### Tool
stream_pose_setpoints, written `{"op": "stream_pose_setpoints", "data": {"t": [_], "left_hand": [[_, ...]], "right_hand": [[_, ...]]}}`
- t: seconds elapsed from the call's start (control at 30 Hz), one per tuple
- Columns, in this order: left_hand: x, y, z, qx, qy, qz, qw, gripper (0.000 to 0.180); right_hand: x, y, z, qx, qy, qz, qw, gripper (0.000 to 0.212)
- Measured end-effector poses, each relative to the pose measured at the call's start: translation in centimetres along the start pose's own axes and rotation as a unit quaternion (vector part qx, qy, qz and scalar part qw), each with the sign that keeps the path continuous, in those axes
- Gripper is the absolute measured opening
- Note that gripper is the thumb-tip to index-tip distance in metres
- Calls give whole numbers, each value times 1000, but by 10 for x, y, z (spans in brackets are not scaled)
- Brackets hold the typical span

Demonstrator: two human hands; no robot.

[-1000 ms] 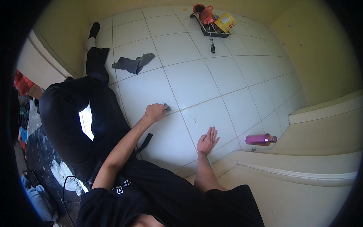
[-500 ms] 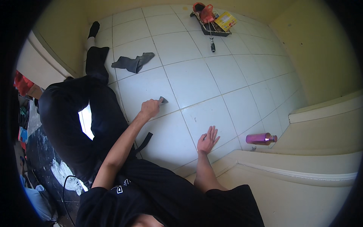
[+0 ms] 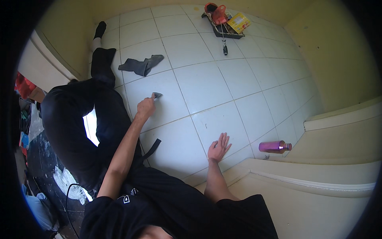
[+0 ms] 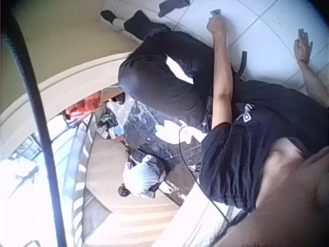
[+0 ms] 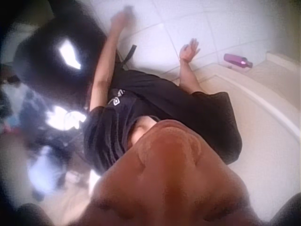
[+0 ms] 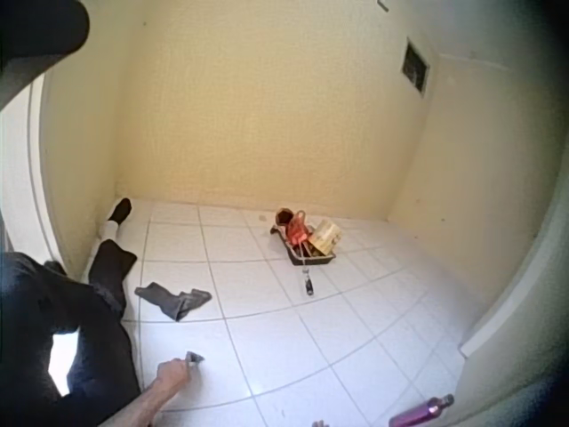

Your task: The person uses a scraper to remove residue from the gaps between floor tiles and then wipes a section of the tiles with a cloth.

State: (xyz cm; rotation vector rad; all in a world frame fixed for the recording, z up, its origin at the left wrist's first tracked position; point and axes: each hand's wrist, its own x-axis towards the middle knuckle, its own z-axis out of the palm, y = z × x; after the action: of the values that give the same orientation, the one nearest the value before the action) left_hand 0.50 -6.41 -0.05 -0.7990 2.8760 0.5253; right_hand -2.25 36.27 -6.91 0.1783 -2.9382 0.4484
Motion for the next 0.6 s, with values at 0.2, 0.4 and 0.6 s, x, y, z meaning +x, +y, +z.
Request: {"op": "stream_pose_setpoints", "data": {"t": [0.2,0.4,0.6], "left_hand": [[8,-8,15,-33,30,16,999,60],[6,-11,13,-52,48,30,997,56],[8,-3,-8,-44,3,-30,999,42]], "right_hand": [[0,-1,-1,2,-1,1,1000,60],[0,-1,-2,1,-1,2,1000,59],[0,0,-1,1,4,-3,1000,59]]}}
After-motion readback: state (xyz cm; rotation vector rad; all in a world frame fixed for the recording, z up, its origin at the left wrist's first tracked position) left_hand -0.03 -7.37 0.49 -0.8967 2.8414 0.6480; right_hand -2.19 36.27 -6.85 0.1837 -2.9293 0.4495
